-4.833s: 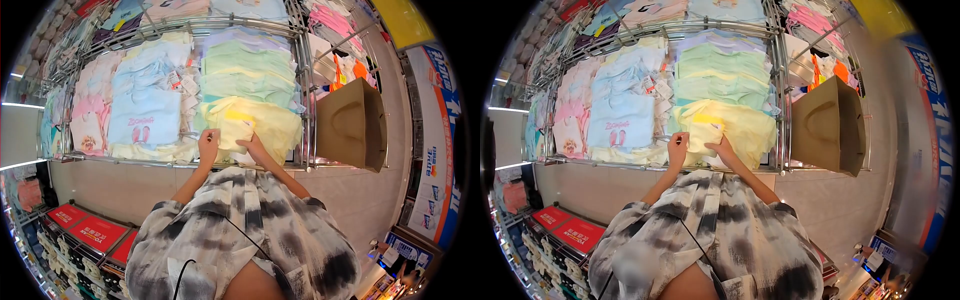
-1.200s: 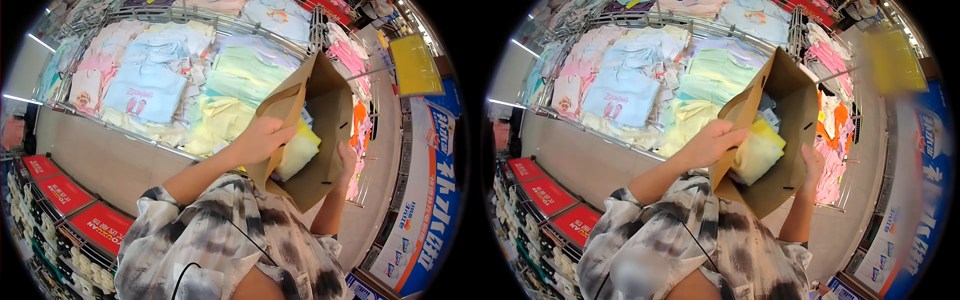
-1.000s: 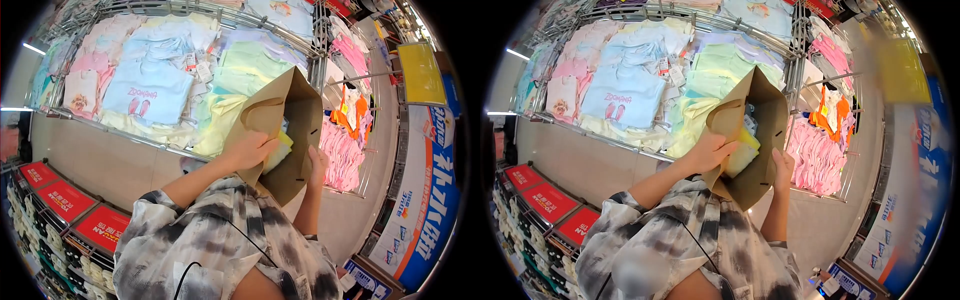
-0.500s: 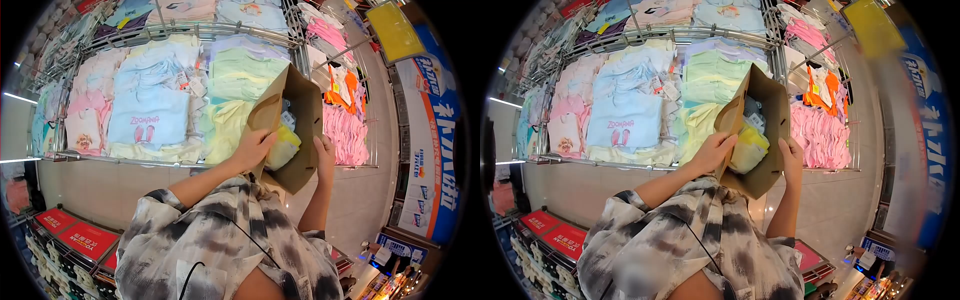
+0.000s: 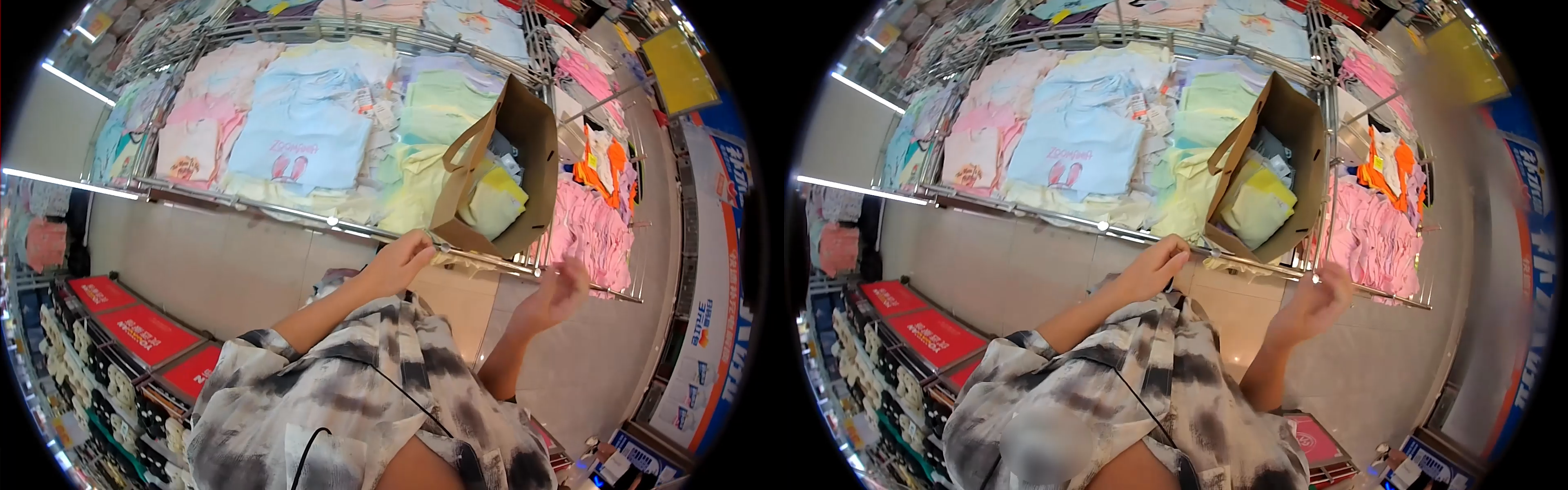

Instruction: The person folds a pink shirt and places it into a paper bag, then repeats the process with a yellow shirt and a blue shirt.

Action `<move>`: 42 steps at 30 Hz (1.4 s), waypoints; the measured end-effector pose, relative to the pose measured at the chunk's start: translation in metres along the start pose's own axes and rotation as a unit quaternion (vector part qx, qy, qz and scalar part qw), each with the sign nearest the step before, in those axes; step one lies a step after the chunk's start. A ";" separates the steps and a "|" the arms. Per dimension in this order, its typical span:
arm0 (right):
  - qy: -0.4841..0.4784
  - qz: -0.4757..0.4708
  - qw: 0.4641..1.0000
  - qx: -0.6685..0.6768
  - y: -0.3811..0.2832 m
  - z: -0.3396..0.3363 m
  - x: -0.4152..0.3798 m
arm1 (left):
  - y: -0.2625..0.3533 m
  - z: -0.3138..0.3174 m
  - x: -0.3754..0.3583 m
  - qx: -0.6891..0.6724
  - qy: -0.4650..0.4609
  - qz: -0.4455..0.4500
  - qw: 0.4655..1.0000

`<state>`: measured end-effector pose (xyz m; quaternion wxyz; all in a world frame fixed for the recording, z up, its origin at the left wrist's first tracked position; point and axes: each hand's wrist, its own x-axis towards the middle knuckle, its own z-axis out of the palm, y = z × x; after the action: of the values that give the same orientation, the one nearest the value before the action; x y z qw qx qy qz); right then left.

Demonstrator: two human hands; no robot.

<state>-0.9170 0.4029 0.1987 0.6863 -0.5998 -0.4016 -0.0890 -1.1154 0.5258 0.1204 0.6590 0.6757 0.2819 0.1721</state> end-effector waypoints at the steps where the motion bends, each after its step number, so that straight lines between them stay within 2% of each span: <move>1: -0.009 -0.020 0.998 0.064 -0.011 0.003 -0.015 | 0.002 0.000 -0.013 0.004 0.000 -0.016 1.000; 3: -0.045 0.046 0.991 0.115 -0.039 0.020 -0.048 | 0.000 -0.004 -0.033 0.017 -0.003 -0.049 0.999; 6: -0.196 0.099 0.969 0.116 -0.057 0.042 -0.089 | -0.001 -0.021 -0.054 0.071 -0.030 -0.052 0.996; 7: -0.210 0.166 0.949 0.169 -0.064 0.051 -0.106 | -0.007 -0.027 -0.058 0.104 -0.020 -0.037 0.994; 9: -0.263 0.236 0.920 0.171 -0.072 0.069 -0.131 | -0.020 -0.044 -0.063 0.122 -0.007 -0.016 0.992; 12: -0.347 0.305 0.879 0.122 -0.054 0.100 -0.160 | -0.035 -0.085 -0.063 0.174 0.044 0.024 0.983; 14: -0.331 0.347 0.873 0.094 -0.041 0.132 -0.167 | -0.051 -0.129 -0.055 0.220 0.087 0.050 0.970; 15: -0.328 0.376 0.863 0.079 -0.033 0.149 -0.166 | -0.063 -0.158 -0.048 0.210 0.094 -0.002 0.973; 16: -0.325 0.404 0.852 0.065 -0.021 0.168 -0.166 | -0.067 -0.188 -0.041 0.203 0.125 -0.015 0.971; 17: -0.327 0.362 0.873 0.018 0.010 0.185 -0.177 | -0.079 -0.223 -0.031 0.239 0.159 0.030 0.957; 20: -0.330 0.316 0.888 -0.051 0.058 0.264 -0.160 | -0.111 -0.338 0.009 0.270 0.203 0.009 0.941; 23: -0.348 0.249 0.898 -0.108 0.110 0.350 -0.138 | -0.154 -0.439 0.059 0.366 0.238 0.064 0.897; 24: -0.362 0.213 0.897 -0.138 0.126 0.380 -0.127 | -0.165 -0.462 0.077 0.379 0.235 0.072 0.892; 26: -0.356 0.060 0.914 -0.186 0.171 0.431 -0.117 | -0.182 -0.498 0.113 0.404 0.228 0.091 0.881; 29: -0.369 0.008 0.897 -0.242 0.210 0.484 -0.099 | -0.208 -0.524 0.153 0.417 0.154 0.096 0.890; 32: -0.440 0.116 0.851 -0.260 0.236 0.499 -0.094 | -0.224 -0.534 0.177 0.431 0.117 0.119 0.887; 35: -0.454 0.148 0.826 -0.301 0.229 0.505 -0.086 | -0.228 -0.535 0.181 0.414 0.101 0.121 0.896; 38: -0.468 0.018 0.823 -0.322 0.224 0.495 -0.083 | -0.218 -0.534 0.175 0.400 0.068 0.136 0.904; 41: -0.479 0.017 0.846 -0.234 0.210 0.489 -0.077 | -0.206 -0.531 0.163 0.376 0.045 0.182 0.908; 42: -0.504 0.040 0.829 -0.239 0.203 0.485 -0.076 | -0.202 -0.530 0.159 0.365 0.041 0.199 0.909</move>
<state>-1.0594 0.8632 -0.0244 0.2266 -0.7223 -0.6336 0.1597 -1.3428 1.0373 -0.0632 0.3063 0.9035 0.2119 0.2123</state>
